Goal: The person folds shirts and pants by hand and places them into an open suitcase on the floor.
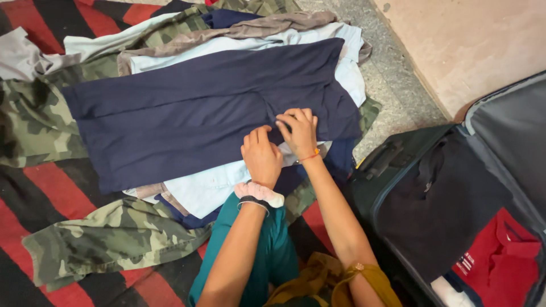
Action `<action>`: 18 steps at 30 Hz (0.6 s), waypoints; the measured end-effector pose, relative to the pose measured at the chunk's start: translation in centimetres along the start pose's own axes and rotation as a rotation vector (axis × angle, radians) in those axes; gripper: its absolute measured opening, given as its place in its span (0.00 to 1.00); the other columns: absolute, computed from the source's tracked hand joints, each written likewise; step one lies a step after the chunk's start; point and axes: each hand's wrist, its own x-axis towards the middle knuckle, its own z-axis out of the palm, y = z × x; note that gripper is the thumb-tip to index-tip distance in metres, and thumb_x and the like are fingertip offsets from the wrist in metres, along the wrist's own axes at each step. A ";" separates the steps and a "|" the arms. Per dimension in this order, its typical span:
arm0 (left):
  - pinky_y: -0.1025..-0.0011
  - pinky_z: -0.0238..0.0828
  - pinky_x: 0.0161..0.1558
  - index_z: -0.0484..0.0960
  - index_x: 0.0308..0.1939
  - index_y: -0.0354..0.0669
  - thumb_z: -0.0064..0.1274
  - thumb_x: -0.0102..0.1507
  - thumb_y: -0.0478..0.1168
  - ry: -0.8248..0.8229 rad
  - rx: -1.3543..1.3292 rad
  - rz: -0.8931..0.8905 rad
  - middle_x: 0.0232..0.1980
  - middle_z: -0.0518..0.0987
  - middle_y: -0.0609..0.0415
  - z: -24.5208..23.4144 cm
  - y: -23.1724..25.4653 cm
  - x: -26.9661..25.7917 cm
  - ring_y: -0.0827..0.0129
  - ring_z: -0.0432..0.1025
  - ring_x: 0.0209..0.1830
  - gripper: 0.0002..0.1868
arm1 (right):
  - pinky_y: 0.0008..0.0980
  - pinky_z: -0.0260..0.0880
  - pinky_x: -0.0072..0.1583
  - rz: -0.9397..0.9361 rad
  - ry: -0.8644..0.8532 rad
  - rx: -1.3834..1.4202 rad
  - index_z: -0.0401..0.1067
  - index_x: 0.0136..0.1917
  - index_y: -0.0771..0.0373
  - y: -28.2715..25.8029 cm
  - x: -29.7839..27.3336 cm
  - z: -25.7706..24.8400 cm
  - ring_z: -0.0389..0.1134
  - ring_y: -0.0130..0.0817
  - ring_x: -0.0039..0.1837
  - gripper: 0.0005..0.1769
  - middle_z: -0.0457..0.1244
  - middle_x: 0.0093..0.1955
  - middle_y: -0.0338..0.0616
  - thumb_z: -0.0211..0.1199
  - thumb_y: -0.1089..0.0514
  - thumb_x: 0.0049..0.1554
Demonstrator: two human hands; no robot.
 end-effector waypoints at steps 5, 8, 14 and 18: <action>0.56 0.62 0.60 0.76 0.62 0.42 0.47 0.53 0.24 0.016 -0.051 0.198 0.63 0.77 0.50 0.9 -0.3 3.3 0.51 0.67 0.65 0.32 | 0.42 0.57 0.57 -0.009 -0.055 0.086 0.77 0.55 0.57 1.2 1.3 -1.1 0.67 0.38 0.57 0.09 0.70 0.53 0.38 0.63 0.55 0.63; 0.54 0.58 0.63 0.77 0.63 0.45 0.46 0.52 0.23 -0.004 -0.017 0.233 0.67 0.75 0.54 2.0 -0.5 4.7 0.53 0.64 0.70 0.34 | 0.41 0.57 0.57 -0.032 -0.130 0.141 0.77 0.55 0.58 2.1 2.5 -2.8 0.69 0.38 0.56 0.09 0.71 0.52 0.40 0.62 0.55 0.63; 0.54 0.58 0.59 0.83 0.47 0.54 0.55 0.59 0.33 -0.064 0.041 0.256 0.62 0.79 0.62 3.6 -2.7 6.6 0.55 0.67 0.65 0.14 | 0.40 0.65 0.60 0.032 -0.038 0.241 0.78 0.55 0.58 3.5 0.7 -3.1 0.72 0.40 0.57 0.11 0.72 0.53 0.41 0.61 0.59 0.59; 0.58 0.60 0.51 0.82 0.42 0.51 0.57 0.60 0.38 -0.032 -0.014 0.270 0.55 0.83 0.62 3.6 -2.1 6.8 0.59 0.70 0.55 0.06 | 0.39 0.73 0.55 0.492 0.175 0.217 0.75 0.55 0.63 7.2 -2.0 -1.2 0.72 0.43 0.52 0.20 0.69 0.53 0.49 0.69 0.52 0.52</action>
